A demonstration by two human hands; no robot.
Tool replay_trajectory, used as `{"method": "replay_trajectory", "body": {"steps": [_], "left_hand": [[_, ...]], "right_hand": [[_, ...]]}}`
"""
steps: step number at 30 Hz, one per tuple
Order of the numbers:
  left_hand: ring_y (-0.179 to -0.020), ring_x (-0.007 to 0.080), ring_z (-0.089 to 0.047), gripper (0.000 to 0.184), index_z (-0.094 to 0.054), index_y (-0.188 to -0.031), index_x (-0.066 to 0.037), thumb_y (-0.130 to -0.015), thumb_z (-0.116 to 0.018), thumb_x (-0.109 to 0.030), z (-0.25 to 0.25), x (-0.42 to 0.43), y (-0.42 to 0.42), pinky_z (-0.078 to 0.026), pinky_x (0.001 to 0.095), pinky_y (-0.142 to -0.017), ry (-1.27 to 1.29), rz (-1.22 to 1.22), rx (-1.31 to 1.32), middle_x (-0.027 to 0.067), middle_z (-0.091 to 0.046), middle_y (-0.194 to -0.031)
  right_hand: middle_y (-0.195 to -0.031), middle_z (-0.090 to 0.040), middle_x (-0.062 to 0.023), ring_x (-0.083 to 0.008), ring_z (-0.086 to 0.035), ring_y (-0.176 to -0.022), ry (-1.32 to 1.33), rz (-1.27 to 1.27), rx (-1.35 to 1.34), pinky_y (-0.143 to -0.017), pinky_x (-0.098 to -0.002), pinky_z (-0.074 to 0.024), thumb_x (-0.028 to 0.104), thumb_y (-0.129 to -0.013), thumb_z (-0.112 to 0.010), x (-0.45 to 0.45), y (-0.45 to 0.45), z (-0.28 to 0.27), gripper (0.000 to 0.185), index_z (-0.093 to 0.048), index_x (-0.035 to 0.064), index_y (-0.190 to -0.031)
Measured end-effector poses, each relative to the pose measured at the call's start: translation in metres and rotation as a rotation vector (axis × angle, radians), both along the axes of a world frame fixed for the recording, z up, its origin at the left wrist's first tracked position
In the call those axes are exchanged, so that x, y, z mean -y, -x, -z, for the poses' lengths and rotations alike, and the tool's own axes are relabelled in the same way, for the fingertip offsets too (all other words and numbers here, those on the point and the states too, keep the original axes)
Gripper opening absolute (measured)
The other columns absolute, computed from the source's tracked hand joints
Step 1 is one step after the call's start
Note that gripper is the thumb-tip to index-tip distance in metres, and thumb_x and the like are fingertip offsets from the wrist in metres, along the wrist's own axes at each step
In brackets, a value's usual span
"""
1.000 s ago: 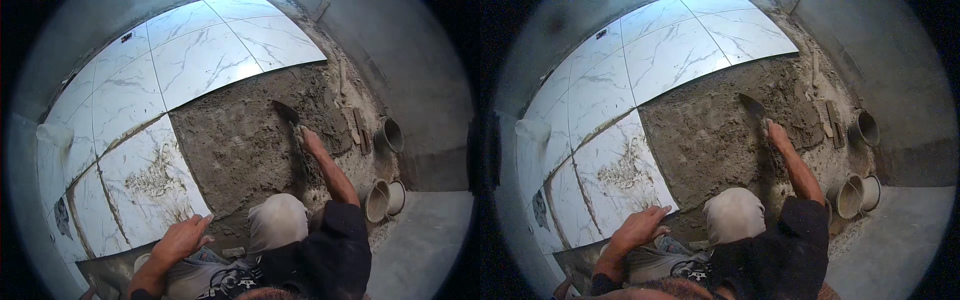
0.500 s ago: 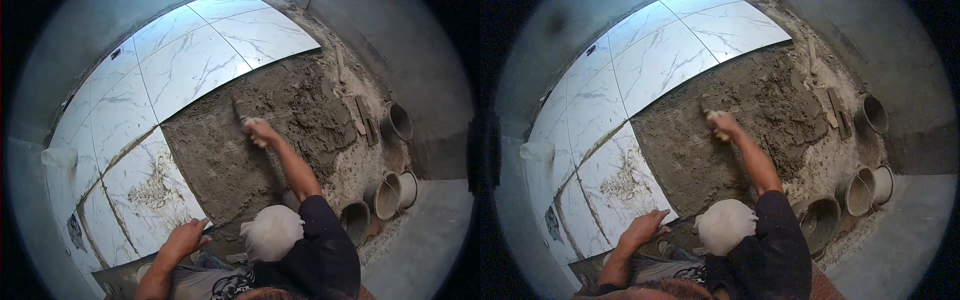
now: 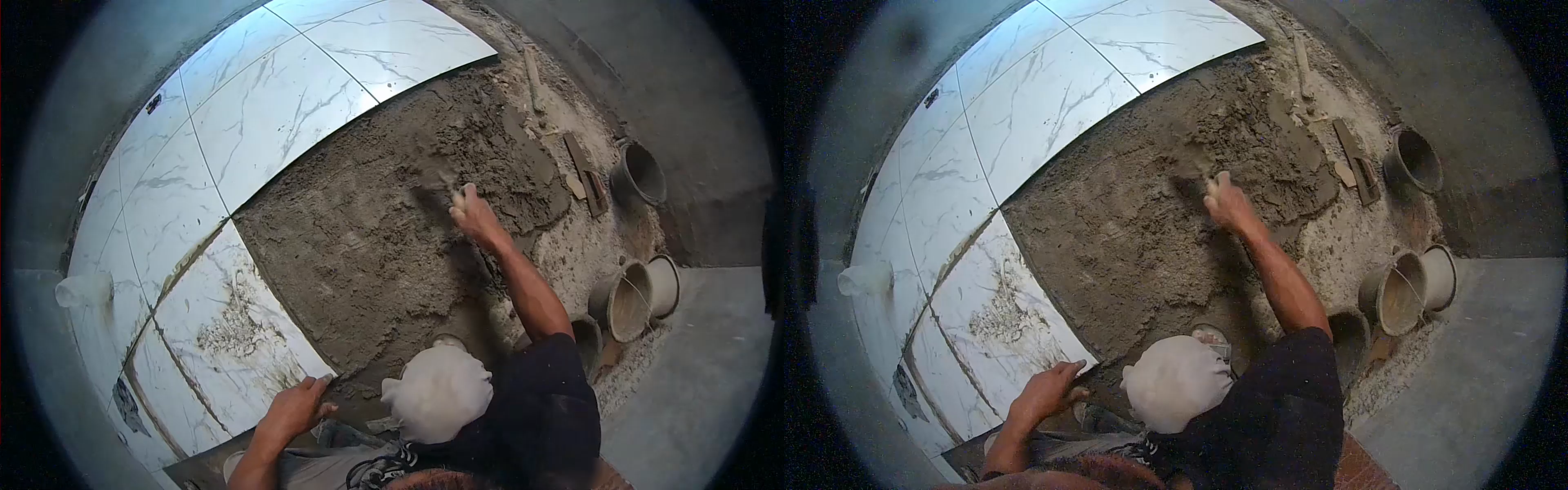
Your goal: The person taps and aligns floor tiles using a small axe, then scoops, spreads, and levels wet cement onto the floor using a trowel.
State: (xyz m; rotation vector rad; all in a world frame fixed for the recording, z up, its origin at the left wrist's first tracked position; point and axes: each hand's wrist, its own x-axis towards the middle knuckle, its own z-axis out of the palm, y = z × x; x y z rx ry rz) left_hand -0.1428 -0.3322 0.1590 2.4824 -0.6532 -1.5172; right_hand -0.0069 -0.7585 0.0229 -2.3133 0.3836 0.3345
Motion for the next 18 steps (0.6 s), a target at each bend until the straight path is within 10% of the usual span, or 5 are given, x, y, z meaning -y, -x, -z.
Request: {"method": "replay_trajectory", "body": {"steps": [11, 18], "left_hand": [[-0.119, 0.0382, -0.041, 0.074, -0.036, -0.128, 0.000, -0.069, -0.074, -0.022, 0.101, -0.113, -0.042, -0.034, 0.0399, -0.100, -0.012, -0.367, 0.429, 0.0236, -0.043, -0.127], [-0.132, 0.0358, -0.025, 0.098, -0.025, -0.137, -0.001, -0.058, -0.081, -0.019, 0.152, -0.128, -0.111, -0.023, 0.0363, -0.108, -0.098, -0.623, 0.514, 0.0265, -0.026, -0.140]], "right_hand": [[-0.101, -0.059, -0.0244, -0.0390, -0.055, -0.099, 0.351, 0.578, -0.015, -0.079, -0.0474, -0.0442, 0.021, -0.081, -0.059, 0.182, -0.126, 0.075, 0.040, -0.047, -0.0006, -0.112], [-0.094, -0.061, -0.0221, -0.0392, -0.059, -0.088, 0.637, 0.257, -0.089, -0.074, -0.0467, -0.0454, 0.019, -0.082, -0.058, 0.209, -0.177, 0.083, 0.030, -0.054, -0.0003, -0.105]]}}
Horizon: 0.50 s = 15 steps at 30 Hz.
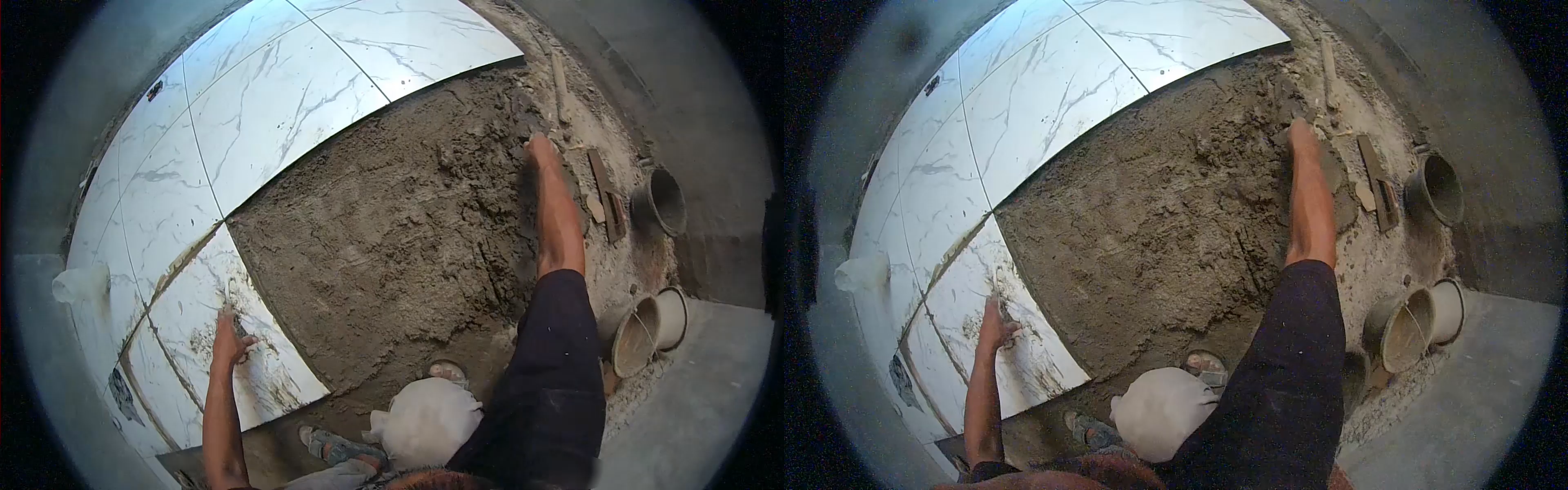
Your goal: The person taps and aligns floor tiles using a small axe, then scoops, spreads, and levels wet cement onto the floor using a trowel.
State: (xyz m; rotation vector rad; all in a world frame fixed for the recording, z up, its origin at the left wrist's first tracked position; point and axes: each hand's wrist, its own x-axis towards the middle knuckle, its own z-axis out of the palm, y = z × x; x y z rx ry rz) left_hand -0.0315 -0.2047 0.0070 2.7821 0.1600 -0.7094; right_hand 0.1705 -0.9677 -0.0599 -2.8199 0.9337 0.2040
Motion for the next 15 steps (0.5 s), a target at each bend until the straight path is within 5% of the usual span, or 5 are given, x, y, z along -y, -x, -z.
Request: {"method": "replay_trajectory", "body": {"steps": [3, 5, 6, 8, 15], "left_hand": [[-0.131, 0.0360, -0.026, 0.101, -0.025, -0.137, 0.000, -0.057, -0.082, -0.019, 0.010, -0.005, -0.003, -0.025, 0.0363, -0.107, -0.049, -0.079, -0.070, 0.0265, -0.026, -0.140], [-0.131, 0.0357, -0.027, 0.101, -0.025, -0.137, 0.000, -0.056, -0.082, -0.020, 0.019, -0.010, -0.001, -0.026, 0.0364, -0.107, -0.037, -0.056, -0.051, 0.0264, -0.027, -0.140], [-0.131, 0.0354, -0.027, 0.101, -0.025, -0.137, 0.000, -0.056, -0.082, -0.020, 0.024, -0.009, 0.001, -0.027, 0.0366, -0.106, -0.029, -0.032, -0.027, 0.0263, -0.028, -0.140], [-0.131, 0.0353, -0.028, 0.102, -0.024, -0.138, 0.000, -0.056, -0.082, -0.020, 0.027, -0.004, -0.002, -0.028, 0.0366, -0.106, -0.019, -0.043, -0.047, 0.0258, -0.028, -0.139], [-0.128, 0.0347, -0.033, 0.104, -0.022, -0.138, 0.000, -0.054, -0.082, -0.015, 0.011, 0.008, -0.003, -0.029, 0.0358, -0.105, -0.034, -0.078, -0.043, 0.0240, -0.031, -0.139]], "right_hand": [[-0.088, -0.061, -0.0212, -0.0388, -0.059, -0.078, -0.234, 0.035, 0.104, -0.068, -0.0470, -0.0435, 0.019, -0.083, -0.057, 0.020, -0.009, 0.025, 0.026, -0.057, 0.0004, -0.100], [-0.082, -0.058, -0.0191, -0.0347, -0.054, -0.071, -0.400, -0.116, -0.095, -0.066, -0.0454, -0.0400, 0.021, -0.084, -0.056, -0.003, 0.001, -0.020, 0.026, -0.055, -0.0009, -0.098], [-0.082, -0.058, -0.0191, -0.0347, -0.054, -0.071, -0.390, -0.114, -0.100, -0.066, -0.0454, -0.0400, 0.021, -0.084, -0.056, -0.019, 0.006, -0.032, 0.026, -0.055, -0.0009, -0.098], [-0.096, -0.062, -0.0200, -0.0367, -0.058, -0.084, -0.194, -0.535, -0.093, -0.070, -0.0460, -0.0432, 0.022, -0.082, -0.058, -0.052, 0.016, -0.045, 0.030, -0.052, -0.0008, -0.102], [-0.085, -0.055, -0.0232, -0.0386, -0.055, -0.079, -0.283, -0.486, 0.122, -0.068, -0.0453, -0.0412, 0.020, -0.087, -0.052, -0.105, 0.049, -0.037, 0.029, -0.048, -0.0008, -0.106]]}}
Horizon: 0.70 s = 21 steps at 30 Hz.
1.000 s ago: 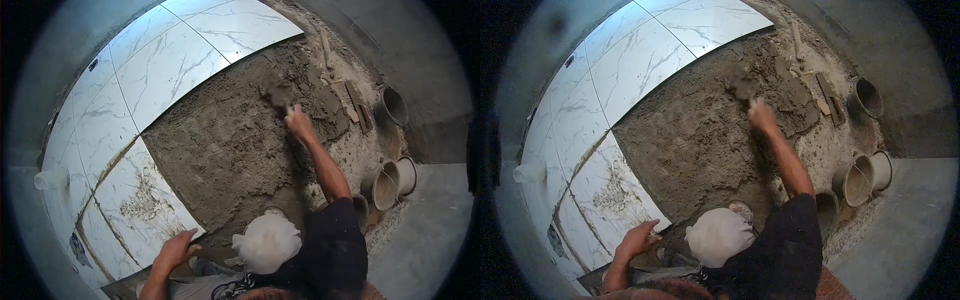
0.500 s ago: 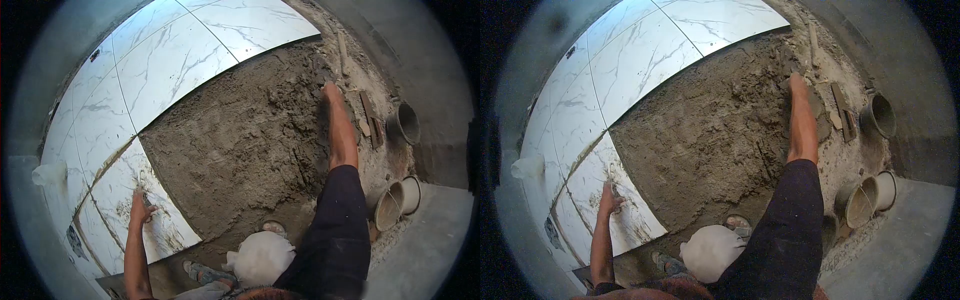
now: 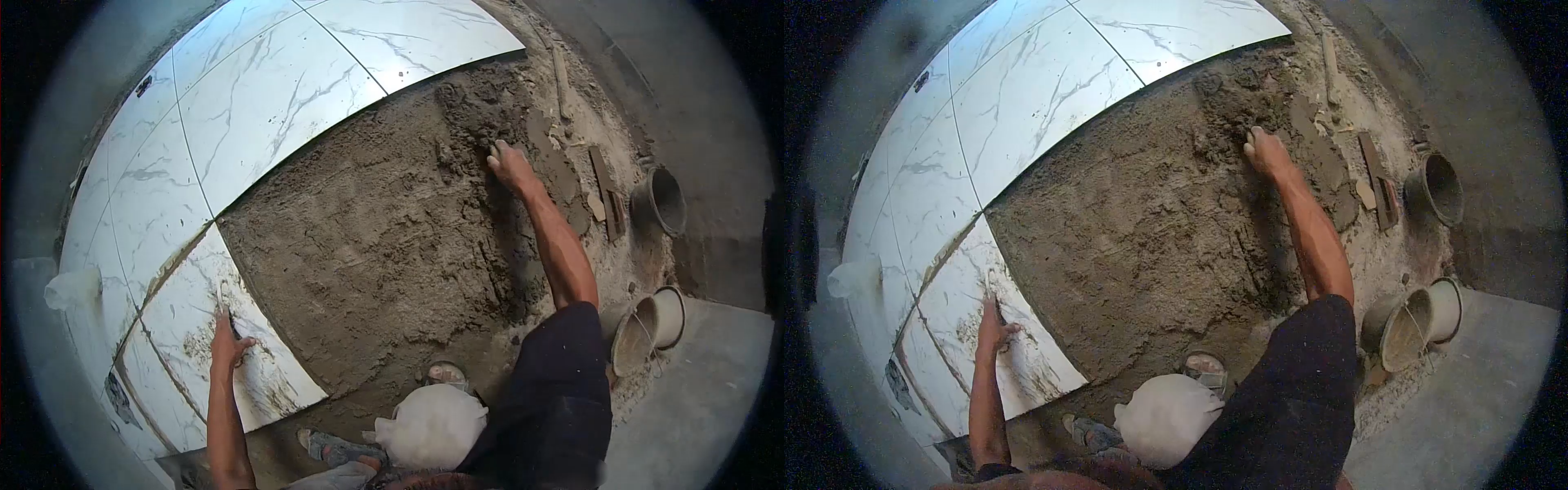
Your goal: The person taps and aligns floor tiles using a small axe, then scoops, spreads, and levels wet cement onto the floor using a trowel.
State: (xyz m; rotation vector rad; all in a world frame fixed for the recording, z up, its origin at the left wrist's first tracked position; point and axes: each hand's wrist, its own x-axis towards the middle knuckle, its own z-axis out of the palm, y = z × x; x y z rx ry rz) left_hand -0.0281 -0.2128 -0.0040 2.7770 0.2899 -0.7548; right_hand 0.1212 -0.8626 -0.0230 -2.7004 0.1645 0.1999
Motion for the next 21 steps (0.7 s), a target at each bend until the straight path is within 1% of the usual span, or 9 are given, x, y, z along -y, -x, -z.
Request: {"method": "replay_trajectory", "body": {"steps": [3, 5, 8, 11, 14, 16, 18, 19, 21], "left_hand": [[-0.128, 0.0338, -0.034, 0.103, -0.023, -0.137, 0.001, -0.054, -0.082, -0.012, 0.018, -0.016, 0.003, -0.029, 0.0350, -0.105, 0.091, -0.019, 0.087, 0.0235, -0.032, -0.138], [-0.129, 0.0336, -0.033, 0.103, -0.023, -0.137, 0.001, -0.054, -0.082, -0.011, 0.017, -0.013, 0.000, -0.029, 0.0348, -0.105, 0.101, -0.022, 0.089, 0.0236, -0.032, -0.138], [-0.126, 0.0336, -0.036, 0.101, -0.024, -0.137, 0.001, -0.054, -0.081, -0.009, 0.017, -0.009, -0.001, -0.031, 0.0350, -0.103, 0.073, 0.035, 0.125, 0.0239, -0.036, -0.136], [-0.121, 0.0343, -0.042, 0.100, -0.026, -0.136, 0.001, -0.053, -0.081, -0.008, 0.008, -0.003, -0.003, -0.034, 0.0357, -0.101, 0.067, -0.063, 0.039, 0.0236, -0.041, -0.132], [-0.119, 0.0334, -0.045, 0.104, -0.026, -0.136, 0.000, -0.049, -0.083, -0.010, 0.018, -0.008, -0.003, -0.036, 0.0351, -0.099, 0.060, -0.055, 0.060, 0.0232, -0.046, -0.128], [-0.118, 0.0345, -0.045, 0.101, -0.026, -0.137, -0.001, -0.053, -0.082, -0.008, 0.015, -0.004, -0.003, -0.037, 0.0354, -0.098, 0.026, -0.071, 0.033, 0.0230, -0.044, -0.129], [-0.118, 0.0344, -0.045, 0.101, -0.026, -0.138, -0.002, -0.053, -0.081, -0.008, 0.018, -0.009, -0.001, -0.037, 0.0352, -0.098, 0.013, -0.086, 0.029, 0.0231, -0.044, -0.130], [-0.118, 0.0344, -0.045, 0.101, -0.026, -0.138, -0.003, -0.054, -0.081, -0.008, 0.021, -0.009, 0.000, -0.037, 0.0349, -0.098, 0.007, -0.092, 0.031, 0.0231, -0.043, -0.130], [-0.118, 0.0341, -0.045, 0.102, -0.025, -0.138, -0.004, -0.054, -0.081, -0.007, 0.016, 0.000, -0.002, -0.037, 0.0346, -0.098, 0.018, -0.104, 0.023, 0.0228, -0.043, -0.131]], "right_hand": [[-0.086, -0.057, -0.0229, -0.0394, -0.056, -0.082, 0.208, 0.003, -0.032, -0.066, -0.0499, -0.0415, 0.021, -0.085, -0.056, -0.019, 0.015, -0.026, 0.024, -0.047, 0.0025, -0.097], [-0.089, -0.057, -0.0246, -0.0409, -0.056, -0.084, 0.268, -0.154, 0.075, -0.068, -0.0486, -0.0443, 0.021, -0.086, -0.053, -0.035, 0.029, -0.041, 0.024, -0.045, 0.0051, -0.103], [-0.092, -0.057, -0.0240, -0.0418, -0.056, -0.086, 0.211, -0.025, 0.133, -0.070, -0.0492, -0.0461, 0.021, -0.087, -0.051, -0.017, 0.018, -0.040, 0.025, -0.044, 0.0075, -0.106], [-0.096, -0.059, -0.0212, -0.0392, -0.058, -0.089, 0.338, 0.219, 0.224, -0.073, -0.0501, -0.0465, 0.026, -0.085, -0.054, 0.074, -0.028, 0.027, 0.031, -0.047, 0.0069, -0.108], [-0.102, -0.059, -0.0203, -0.0381, -0.058, -0.095, 0.439, 0.430, 0.033, -0.076, -0.0494, -0.0469, 0.023, -0.084, -0.053, 0.108, -0.047, 0.003, 0.024, -0.055, 0.0043, -0.099], [-0.104, -0.059, -0.0198, -0.0380, -0.058, -0.097, 0.466, 0.462, 0.037, -0.077, -0.0488, -0.0473, 0.019, -0.084, -0.051, 0.126, -0.063, 0.006, 0.021, -0.058, 0.0038, -0.096], [-0.097, -0.061, -0.0239, -0.0397, -0.059, -0.094, 0.460, 0.465, 0.021, -0.076, -0.0483, -0.0472, 0.021, -0.084, -0.050, 0.147, -0.080, 0.012, 0.026, -0.058, -0.0004, -0.095], [-0.091, -0.062, -0.0243, -0.0404, -0.060, -0.088, 0.376, 0.552, 0.071, -0.071, -0.0480, -0.0479, 0.019, -0.084, -0.050, 0.194, -0.102, 0.056, 0.025, -0.058, -0.0039, -0.088], [-0.090, -0.061, -0.0247, -0.0411, -0.060, -0.086, 0.397, 0.505, 0.007, -0.070, -0.0483, -0.0473, 0.019, -0.084, -0.052, 0.202, -0.120, 0.067, 0.024, -0.057, -0.0043, -0.091]]}}
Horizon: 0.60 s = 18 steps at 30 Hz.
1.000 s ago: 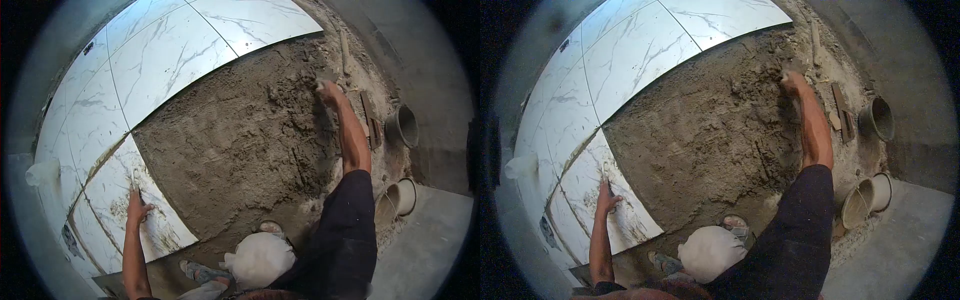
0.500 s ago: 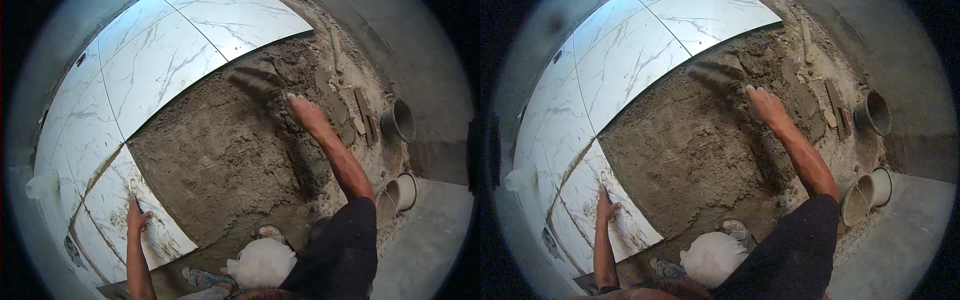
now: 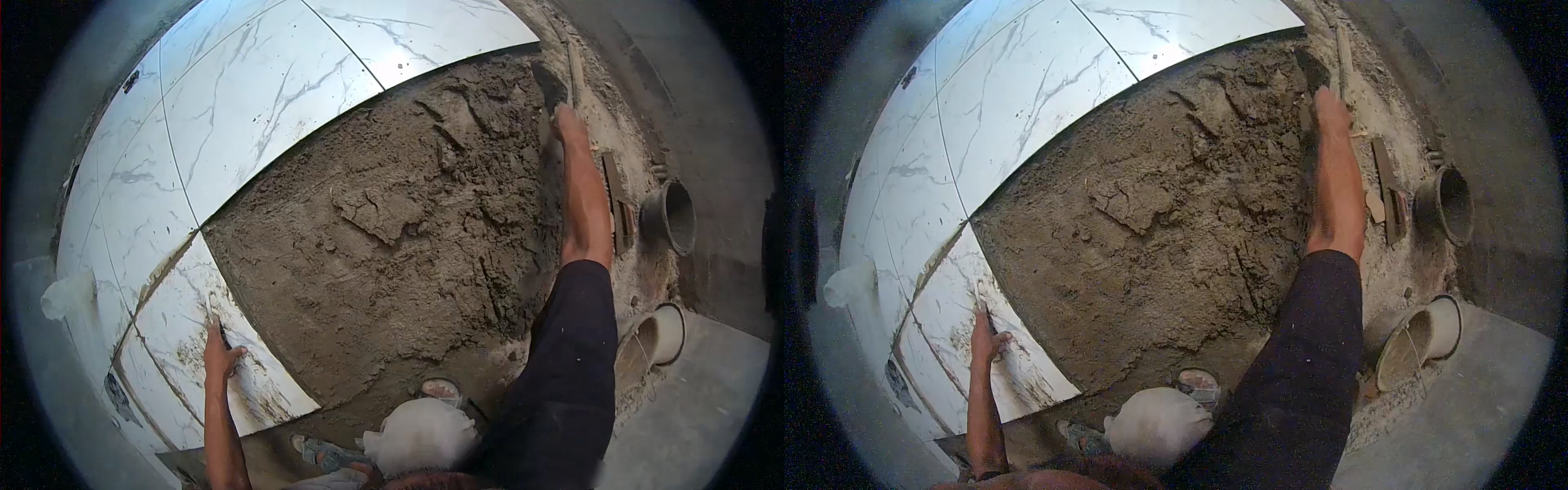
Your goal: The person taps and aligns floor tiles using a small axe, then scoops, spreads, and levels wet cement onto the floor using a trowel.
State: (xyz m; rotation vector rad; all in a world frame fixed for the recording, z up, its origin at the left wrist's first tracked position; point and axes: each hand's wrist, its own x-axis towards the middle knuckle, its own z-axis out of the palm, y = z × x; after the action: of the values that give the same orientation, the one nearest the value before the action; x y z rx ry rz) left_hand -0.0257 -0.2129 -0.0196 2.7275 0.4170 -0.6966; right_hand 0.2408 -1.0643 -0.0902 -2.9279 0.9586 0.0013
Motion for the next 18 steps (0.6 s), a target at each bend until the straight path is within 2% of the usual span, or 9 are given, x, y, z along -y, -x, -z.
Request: {"method": "replay_trajectory", "body": {"steps": [5, 7, 8, 11, 13, 14, 16, 17, 18], "left_hand": [[-0.118, 0.0329, -0.046, 0.102, -0.025, -0.139, -0.005, -0.053, -0.081, -0.003, 0.000, 0.001, 0.000, -0.037, 0.0343, -0.098, 0.004, 0.017, 0.034, 0.0220, -0.044, -0.130], [-0.118, 0.0322, -0.046, 0.101, -0.027, -0.138, -0.004, -0.053, -0.080, -0.001, 0.003, -0.001, 0.004, -0.037, 0.0344, -0.098, -0.056, 0.020, 0.060, 0.0218, -0.044, -0.130], [-0.120, 0.0324, -0.044, 0.099, -0.029, -0.137, -0.003, -0.053, -0.080, -0.003, -0.006, 0.006, -0.004, -0.036, 0.0347, -0.099, 0.039, -0.098, -0.050, 0.0222, -0.044, -0.131], [-0.120, 0.0327, -0.044, 0.097, -0.030, -0.136, -0.003, -0.053, -0.081, -0.004, -0.002, 0.003, -0.001, -0.035, 0.0347, -0.100, -0.003, -0.016, 0.017, 0.0220, -0.044, -0.130], [-0.120, 0.0327, -0.044, 0.097, -0.031, -0.136, -0.003, -0.053, -0.081, -0.004, -0.003, 0.003, -0.001, -0.035, 0.0346, -0.100, -0.004, -0.002, 0.024, 0.0219, -0.044, -0.130], [-0.120, 0.0327, -0.044, 0.096, -0.031, -0.136, -0.003, -0.053, -0.081, -0.004, -0.003, 0.003, -0.001, -0.035, 0.0346, -0.100, 0.002, 0.007, 0.036, 0.0218, -0.045, -0.130], [-0.119, 0.0326, -0.045, 0.097, -0.031, -0.136, -0.004, -0.053, -0.080, -0.004, -0.003, 0.004, 0.002, -0.036, 0.0347, -0.099, -0.021, 0.010, 0.025, 0.0217, -0.045, -0.130], [-0.119, 0.0326, -0.045, 0.097, -0.030, -0.136, -0.004, -0.053, -0.080, -0.004, -0.002, 0.002, 0.001, -0.037, 0.0349, -0.098, -0.044, 0.013, 0.017, 0.0217, -0.045, -0.129], [-0.119, 0.0326, -0.045, 0.097, -0.030, -0.136, -0.004, -0.053, -0.080, -0.004, -0.001, 0.001, 0.002, -0.037, 0.0349, -0.098, -0.039, 0.002, 0.019, 0.0217, -0.045, -0.129]], "right_hand": [[-0.088, -0.060, -0.0253, -0.0420, -0.058, -0.086, -0.077, -0.256, -0.152, -0.071, -0.0487, -0.0461, 0.019, -0.084, -0.054, -0.024, 0.057, -0.013, 0.028, -0.053, -0.0028, -0.101], [-0.086, -0.060, -0.0257, -0.0423, -0.058, -0.083, 0.147, -0.704, -0.003, -0.070, -0.0503, -0.0440, 0.022, -0.085, -0.053, -0.033, 0.085, -0.033, 0.029, -0.052, -0.0020, -0.101], [-0.086, -0.060, -0.0257, -0.0423, -0.058, -0.083, 0.142, -0.702, -0.006, -0.070, -0.0503, -0.0440, 0.022, -0.085, -0.053, -0.046, 0.081, -0.049, 0.029, -0.052, -0.0020, -0.101], [-0.086, -0.059, -0.0257, -0.0411, -0.057, -0.084, 0.035, -0.354, -0.051, -0.071, -0.0480, -0.0434, 0.021, -0.085, -0.053, -0.061, 0.046, -0.062, 0.027, -0.052, -0.0026, -0.098], [-0.092, -0.058, -0.0264, -0.0375, -0.057, -0.087, -0.589, -0.115, 0.192, -0.071, -0.0436, -0.0436, 0.020, -0.085, -0.055, -0.017, 0.000, -0.020, 0.027, -0.052, -0.0028, -0.099], [-0.092, -0.058, -0.0264, -0.0375, -0.057, -0.087, -0.590, -0.116, 0.194, -0.071, -0.0436, -0.0436, 0.020, -0.085, -0.055, -0.038, 0.000, -0.041, 0.027, -0.052, -0.0028, -0.099], [-0.095, -0.057, -0.0255, -0.0337, -0.057, -0.090, -0.491, -0.020, -0.364, -0.073, -0.0402, -0.0436, 0.020, -0.085, -0.054, -0.113, 0.002, -0.110, 0.028, -0.051, -0.0035, -0.100], [-0.095, -0.057, -0.0255, -0.0337, -0.057, -0.090, -0.488, -0.027, -0.362, -0.073, -0.0402, -0.0436, 0.020, -0.085, -0.054, -0.102, 0.003, -0.092, 0.028, -0.051, -0.0035, -0.100], [-0.094, -0.058, -0.0251, -0.0330, -0.057, -0.090, -0.317, -0.384, -0.236, -0.071, -0.0415, -0.0441, 0.019, -0.086, -0.054, -0.080, 0.009, -0.061, 0.027, -0.050, -0.0034, -0.100]]}}
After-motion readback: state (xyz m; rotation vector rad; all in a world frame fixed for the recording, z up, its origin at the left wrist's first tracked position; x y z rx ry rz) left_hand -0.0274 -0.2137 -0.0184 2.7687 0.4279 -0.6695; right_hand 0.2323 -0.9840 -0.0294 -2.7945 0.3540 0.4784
